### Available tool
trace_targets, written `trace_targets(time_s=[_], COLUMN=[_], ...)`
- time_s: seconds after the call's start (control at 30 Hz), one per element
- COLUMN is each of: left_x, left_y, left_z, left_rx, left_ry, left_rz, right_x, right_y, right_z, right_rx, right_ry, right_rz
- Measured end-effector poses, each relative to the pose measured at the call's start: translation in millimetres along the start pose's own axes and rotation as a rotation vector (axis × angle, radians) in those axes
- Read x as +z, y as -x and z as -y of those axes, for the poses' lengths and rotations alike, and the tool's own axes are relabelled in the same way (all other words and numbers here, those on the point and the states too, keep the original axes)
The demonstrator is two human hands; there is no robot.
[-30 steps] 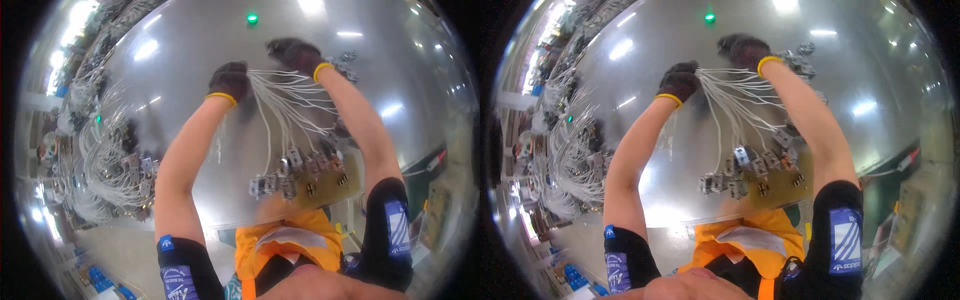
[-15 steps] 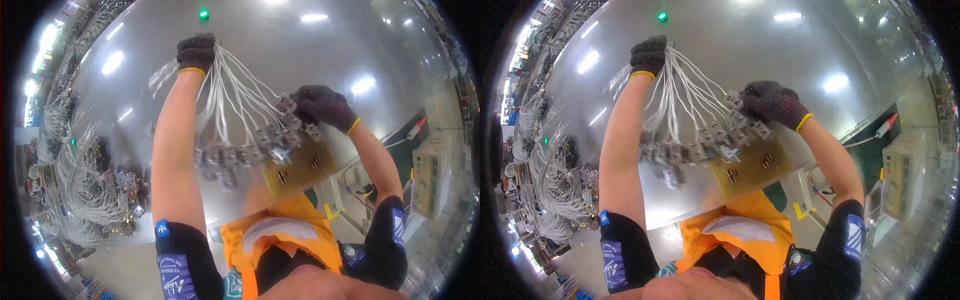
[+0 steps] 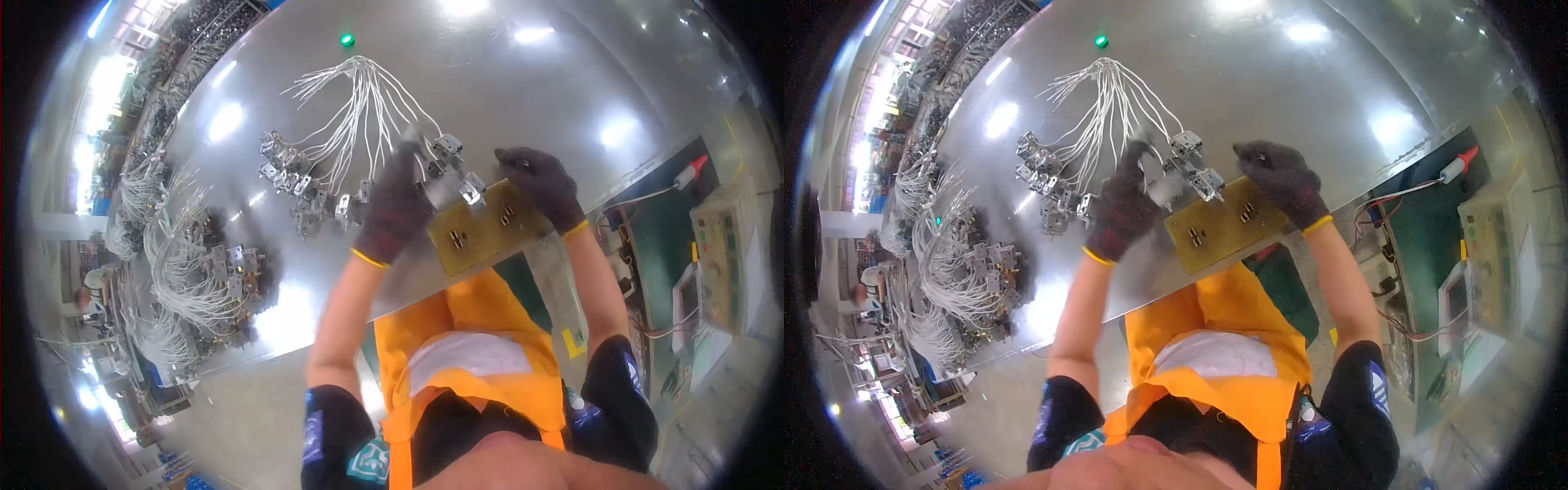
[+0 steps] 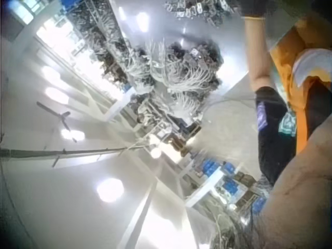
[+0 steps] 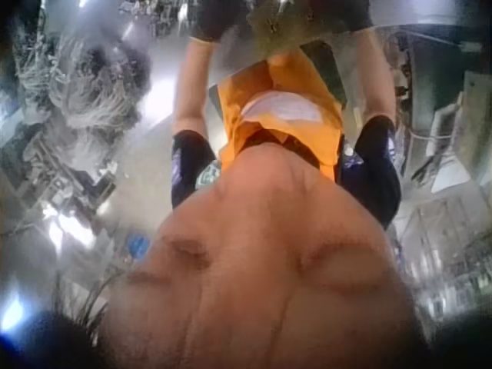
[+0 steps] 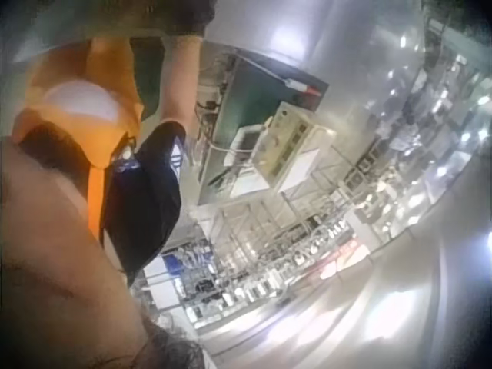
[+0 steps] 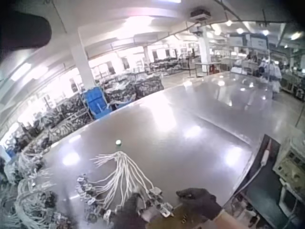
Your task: The recorder is assembling wire harness components and connecting them to a testing jig on a production line.
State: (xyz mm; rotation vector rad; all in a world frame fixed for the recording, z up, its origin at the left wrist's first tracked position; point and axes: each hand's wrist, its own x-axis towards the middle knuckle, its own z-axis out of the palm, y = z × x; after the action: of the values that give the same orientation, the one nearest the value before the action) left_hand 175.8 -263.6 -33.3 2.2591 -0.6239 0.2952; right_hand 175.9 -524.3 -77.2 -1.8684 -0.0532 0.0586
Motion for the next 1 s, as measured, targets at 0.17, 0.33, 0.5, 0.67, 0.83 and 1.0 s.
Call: trace_targets(time_s=[0.17,0.33,0.5,0.67,0.83,1.0], left_x=[38.7,68.3,42.4,30.4,37.2,45.5], left_y=[16.6,-0.2,14.4,15.3,10.0,27.5], left_z=[-12.3,-16.8,-36.0,-20.1,-23.8,-26.8], left_rx=[-0.081,-0.279,-0.217,-0.190,-0.214,-0.117], left_ry=[-0.242,-0.322,-0.308,-0.272,-0.202,-0.230], left_rz=[-0.025,-0.039,-0.023,0.055,0.218,0.026], right_x=[30.1,43.7,24.3,13.5,22.5,16.9], right_y=[-34.2,-71.4,-85.0,-77.2,-56.3,-38.8], right_z=[71.2,70.9,36.2,36.5,10.0,-4.4], right_rx=[-0.106,-0.219,-0.160,-0.132,-0.182,-0.231], right_ry=[0.397,0.983,0.801,0.725,0.387,0.482], right_rz=[0.156,0.474,0.363,0.474,0.565,0.448])
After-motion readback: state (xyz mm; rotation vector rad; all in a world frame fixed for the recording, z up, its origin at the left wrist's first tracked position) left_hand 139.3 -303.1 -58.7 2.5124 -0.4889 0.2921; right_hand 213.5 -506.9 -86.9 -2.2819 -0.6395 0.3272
